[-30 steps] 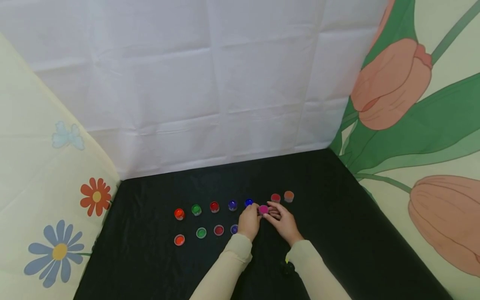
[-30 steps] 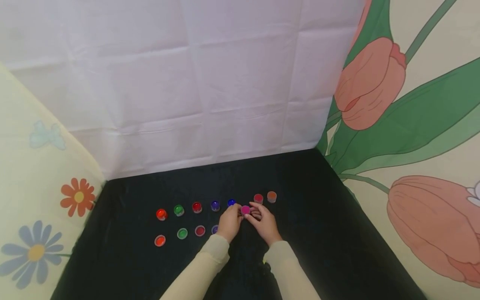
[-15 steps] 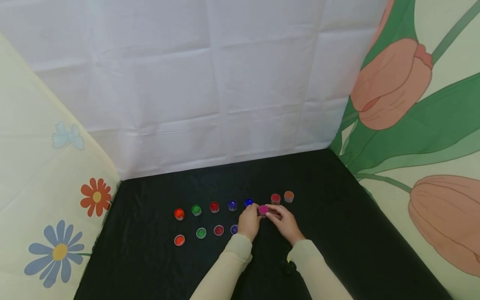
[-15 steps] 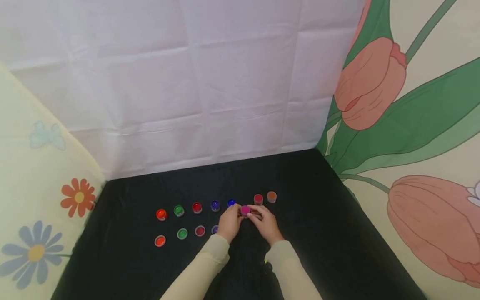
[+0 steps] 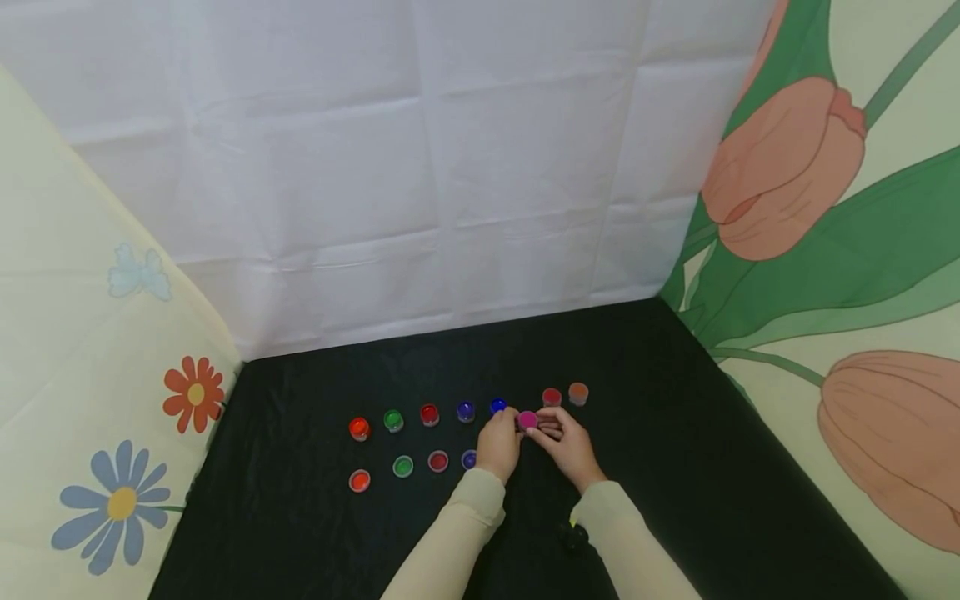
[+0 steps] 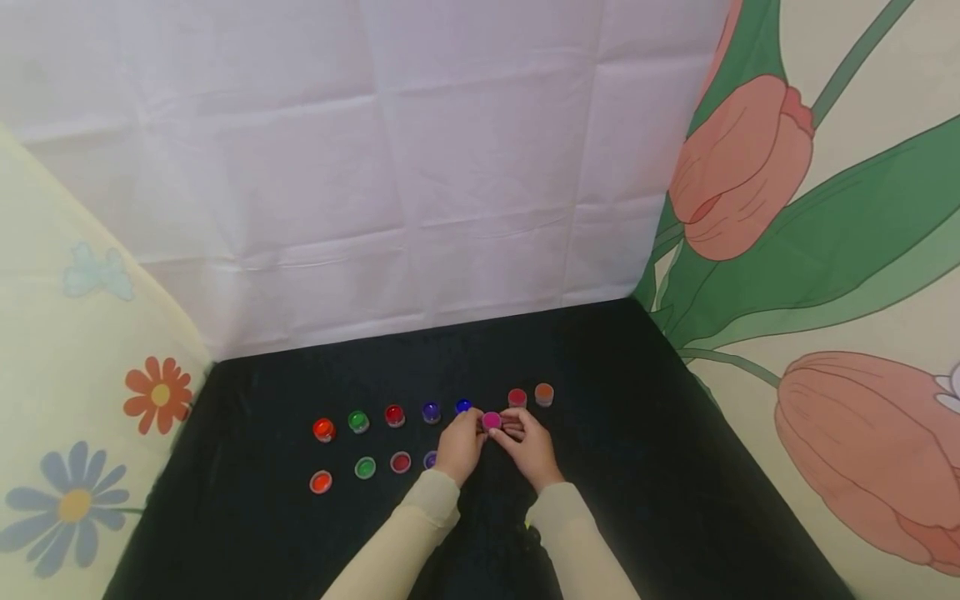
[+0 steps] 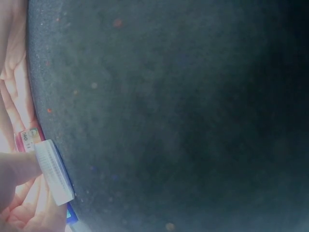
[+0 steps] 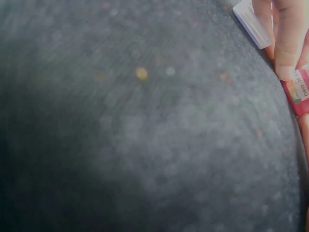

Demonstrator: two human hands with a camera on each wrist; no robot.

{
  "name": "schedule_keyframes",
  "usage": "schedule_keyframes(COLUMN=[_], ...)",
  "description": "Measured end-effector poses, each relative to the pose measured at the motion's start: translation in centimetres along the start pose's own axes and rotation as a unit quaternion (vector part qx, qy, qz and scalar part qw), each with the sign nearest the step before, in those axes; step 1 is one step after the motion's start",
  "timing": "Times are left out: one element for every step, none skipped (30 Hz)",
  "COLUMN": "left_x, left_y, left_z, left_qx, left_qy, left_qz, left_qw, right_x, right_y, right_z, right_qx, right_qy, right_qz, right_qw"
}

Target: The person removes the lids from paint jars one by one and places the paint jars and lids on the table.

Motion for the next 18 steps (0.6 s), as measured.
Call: schedule_keyframes(left_x=[0.0, 0.0, 0.1, 0.2, 0.3, 0.4, 0.4, 0.4, 0.4, 0.4, 0.4, 0.4, 0.4, 0.4, 0.5, 0.5, 0.6, 0.6], left_y=[0.0, 0.0, -0.1, -0.2, -0.2, -0.3, -0.3, -0.3, -0.3, -0.3, -0.3, -0.3, -0.3, -0.4, -0.4, -0.4, -0.5, -0.5], left_z=[0.0, 0.0, 0.0, -0.1, -0.1, -0.1, -0.1, -0.1, -0.1, -0.1, -0.1, -0.1, 0.0, 0.0, 0.0, -0.1, -0.1, -0.1], left_qx=[0.0, -0.002, -0.01, -0.013, -0.014, -0.016, -0.017, -0.018, -0.018, -0.02, -0.021, -0.022, -0.024, -0.027, -0.029, -0.03, -0.031, -0.032], left_qy=[0.001, 0.0, -0.004, -0.006, -0.007, -0.01, -0.012, -0.013, -0.014, -0.016, -0.016, -0.017, -0.019, -0.02, -0.022, -0.022, -0.023, -0.024], left_qz=[-0.001, -0.001, 0.002, -0.002, -0.006, -0.009, -0.013, -0.016, -0.018, -0.019, -0.019, -0.018, -0.018, -0.018, -0.017, -0.017, -0.017, -0.018], left_qw=[1.0, 1.0, 0.9999, 0.9999, 0.9999, 0.9998, 0.9997, 0.9996, 0.9996, 0.9995, 0.9995, 0.9995, 0.9994, 0.9993, 0.9992, 0.9992, 0.9991, 0.999], right_x=[0.0, 0.0, -0.1, -0.1, -0.1, -0.1, -0.1, -0.1, -0.1, -0.1, -0.1, 0.0, 0.0, -0.1, -0.1, -0.2, -0.3, -0.4], right_y=[0.0, 0.0, 0.0, 0.0, 0.0, 0.0, 0.0, -0.1, -0.1, -0.1, -0.1, -0.1, -0.1, -0.1, -0.3, -0.9, -1.5, -2.1], right_z=[0.0, 0.0, 0.0, 0.1, 0.1, 0.1, 0.2, 0.2, 0.2, 0.2, 0.3, 0.3, 0.3, 0.3, 0.3, 0.5, 0.6, 0.7], right_qx=[0.0, 0.001, 0.002, 0.002, 0.002, 0.001, 0.0, -0.001, -0.003, -0.003, -0.004, -0.006, -0.006, -0.006, -0.002, -0.002, -0.001, 0.003], right_qy=[0.002, 0.003, 0.003, 0.002, -0.001, -0.005, -0.009, -0.013, -0.017, -0.02, -0.023, -0.026, -0.027, -0.026, -0.027, -0.029, -0.03, -0.03], right_qz=[0.0, 0.0, -0.004, -0.006, -0.011, -0.014, -0.017, -0.02, -0.022, -0.024, -0.023, -0.021, -0.02, -0.019, -0.017, -0.013, -0.008, -0.004], right_qw=[1.0, 1.0, 1.0, 1.0, 0.9999, 0.9999, 0.9998, 0.9997, 0.9996, 0.9995, 0.9995, 0.9994, 0.9994, 0.9995, 0.9995, 0.9995, 0.9995, 0.9995])
Point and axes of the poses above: each hand's wrist, its own z-axis away from the middle knuckle, its own x-axis out of the palm, y = z × x, the point moved 9 cm from there along -z, towards the middle knuckle, and after that the axes turned 13 degrees about y, right-handed, at the moved point
